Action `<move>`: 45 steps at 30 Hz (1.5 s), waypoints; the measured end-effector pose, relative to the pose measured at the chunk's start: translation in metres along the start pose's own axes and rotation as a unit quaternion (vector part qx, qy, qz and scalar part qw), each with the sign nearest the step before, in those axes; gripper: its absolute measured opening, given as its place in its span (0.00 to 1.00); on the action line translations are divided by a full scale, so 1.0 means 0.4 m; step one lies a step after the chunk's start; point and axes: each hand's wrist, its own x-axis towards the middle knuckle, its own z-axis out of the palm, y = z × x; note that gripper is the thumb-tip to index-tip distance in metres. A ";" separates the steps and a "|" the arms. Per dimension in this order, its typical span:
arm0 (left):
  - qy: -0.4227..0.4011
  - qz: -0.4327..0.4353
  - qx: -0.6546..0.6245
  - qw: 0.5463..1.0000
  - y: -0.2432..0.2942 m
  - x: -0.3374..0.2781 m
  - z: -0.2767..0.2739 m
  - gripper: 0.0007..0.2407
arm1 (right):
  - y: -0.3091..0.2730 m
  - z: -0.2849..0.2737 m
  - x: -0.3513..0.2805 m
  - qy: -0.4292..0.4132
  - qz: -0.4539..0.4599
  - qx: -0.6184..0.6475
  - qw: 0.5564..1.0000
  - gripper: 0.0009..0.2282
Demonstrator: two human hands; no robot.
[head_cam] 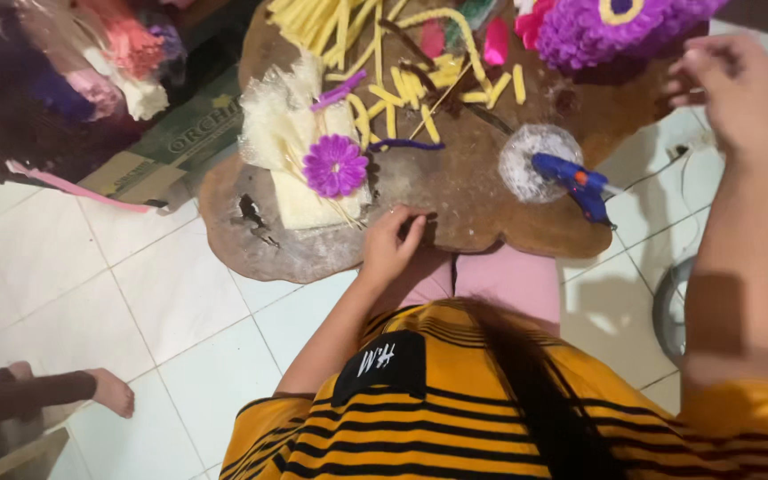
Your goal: The person constructs artificial purple flowers by applying hot glue to the petals and attaching them together, then adds a small blue center piece to each one using a glue gun.
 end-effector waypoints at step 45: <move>-0.023 0.013 -0.044 0.999 -0.035 -0.011 0.018 0.05 | -0.103 0.054 0.240 0.129 0.241 0.185 0.944 0.06</move>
